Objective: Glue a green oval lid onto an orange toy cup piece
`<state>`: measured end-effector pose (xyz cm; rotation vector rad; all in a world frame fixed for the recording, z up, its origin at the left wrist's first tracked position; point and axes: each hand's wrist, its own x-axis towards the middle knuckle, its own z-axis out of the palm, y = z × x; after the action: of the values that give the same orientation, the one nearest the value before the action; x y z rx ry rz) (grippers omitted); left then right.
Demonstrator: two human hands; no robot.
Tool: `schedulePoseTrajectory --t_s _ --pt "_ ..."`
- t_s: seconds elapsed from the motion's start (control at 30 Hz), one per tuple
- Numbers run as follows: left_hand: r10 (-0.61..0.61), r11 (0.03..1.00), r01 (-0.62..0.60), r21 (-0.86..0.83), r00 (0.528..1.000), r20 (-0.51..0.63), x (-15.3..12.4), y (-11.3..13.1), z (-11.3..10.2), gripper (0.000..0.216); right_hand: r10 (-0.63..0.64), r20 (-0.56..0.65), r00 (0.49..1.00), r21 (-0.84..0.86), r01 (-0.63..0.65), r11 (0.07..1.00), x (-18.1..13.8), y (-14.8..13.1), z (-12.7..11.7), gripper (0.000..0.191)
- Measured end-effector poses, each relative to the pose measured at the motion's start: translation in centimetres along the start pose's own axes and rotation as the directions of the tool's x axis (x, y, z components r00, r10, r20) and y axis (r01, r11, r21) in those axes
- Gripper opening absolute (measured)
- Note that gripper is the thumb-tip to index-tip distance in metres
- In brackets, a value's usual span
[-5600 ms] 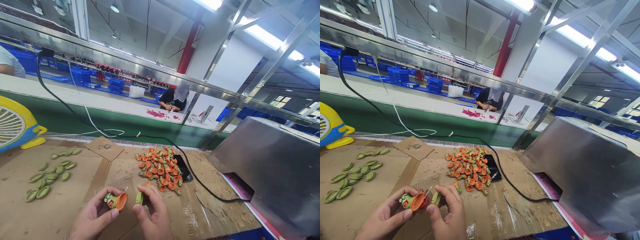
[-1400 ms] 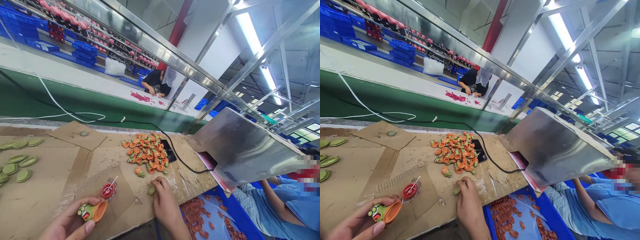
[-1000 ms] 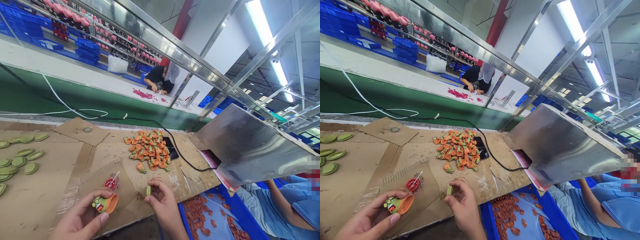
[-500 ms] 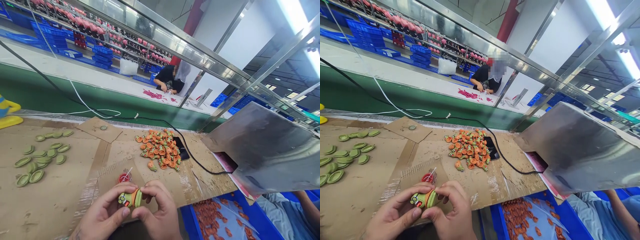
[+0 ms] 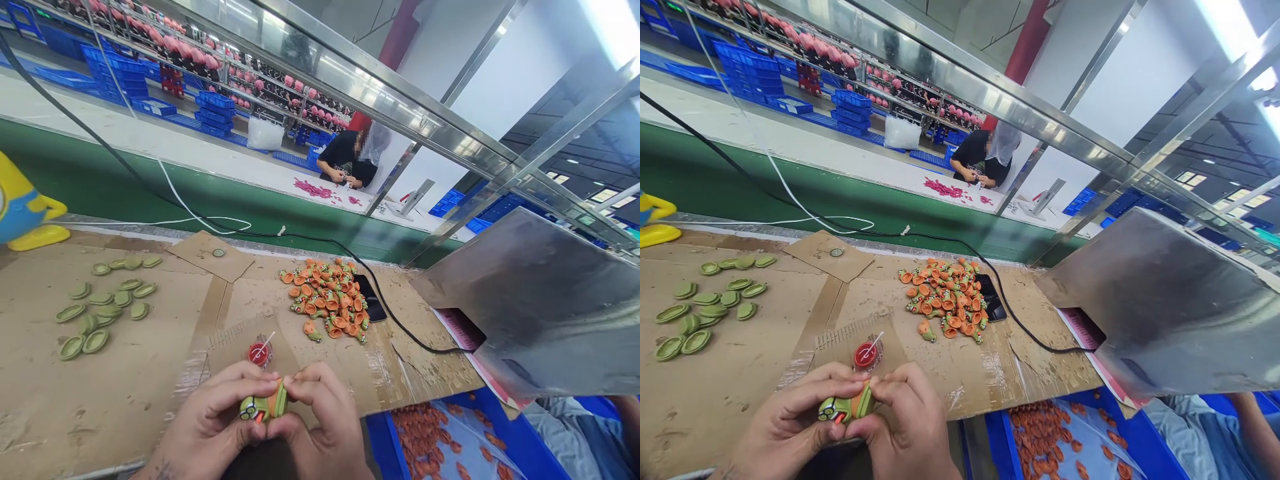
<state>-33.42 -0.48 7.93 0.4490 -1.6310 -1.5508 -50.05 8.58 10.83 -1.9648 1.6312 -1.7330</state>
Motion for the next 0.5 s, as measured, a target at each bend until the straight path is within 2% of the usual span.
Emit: schedulePoseTrajectory --t_s 0.07,0.13,0.2,0.27,0.37,0.43,0.47,0.5 --pt "-0.015 1.0 0.015 0.009 1.0 -0.022 0.0 0.2 0.0 0.026 -0.067 0.012 0.998 -0.041 0.067 0.997 0.2 -0.2 -0.1 0.024" --pt "-0.101 0.994 0.099 -0.038 0.993 -0.061 -0.1 -0.1 0.1 0.025 -0.1 0.06 0.993 -0.108 0.106 0.988 0.4 0.1 -0.2 0.022" --pt "-0.246 0.954 0.231 -0.189 0.967 -0.062 -0.1 -0.9 0.2 0.028 -0.096 0.111 0.989 -0.189 0.116 0.975 0.4 0.8 0.0 0.021" --pt "-0.356 0.875 0.323 -0.361 0.934 -0.029 -0.3 -2.0 0.4 0.035 -0.116 0.141 0.983 -0.239 0.148 0.96 0.1 1.6 0.8 0.023" --pt "-0.382 0.827 0.318 -0.463 0.923 -0.049 -1.0 -2.8 1.1 0.037 -0.198 0.182 0.963 -0.236 0.239 0.942 -1.5 2.4 2.4 0.034" --pt "-0.393 0.827 0.322 -0.461 0.917 -0.066 -1.5 -2.5 1.2 0.042 -0.176 0.2 0.964 -0.239 0.222 0.945 -3.1 2.4 2.9 0.043" --pt "-0.401 0.83 0.329 -0.451 0.913 -0.072 -1.6 -2.3 0.8 0.048 -0.096 0.197 0.976 -0.257 0.146 0.955 -3.8 2.4 2.9 0.046" --pt "-0.403 0.849 0.317 -0.423 0.906 -0.131 -1.7 -1.9 0.0 0.056 0.013 0.169 0.986 -0.292 0.038 0.956 -4.3 2.7 2.8 0.049"
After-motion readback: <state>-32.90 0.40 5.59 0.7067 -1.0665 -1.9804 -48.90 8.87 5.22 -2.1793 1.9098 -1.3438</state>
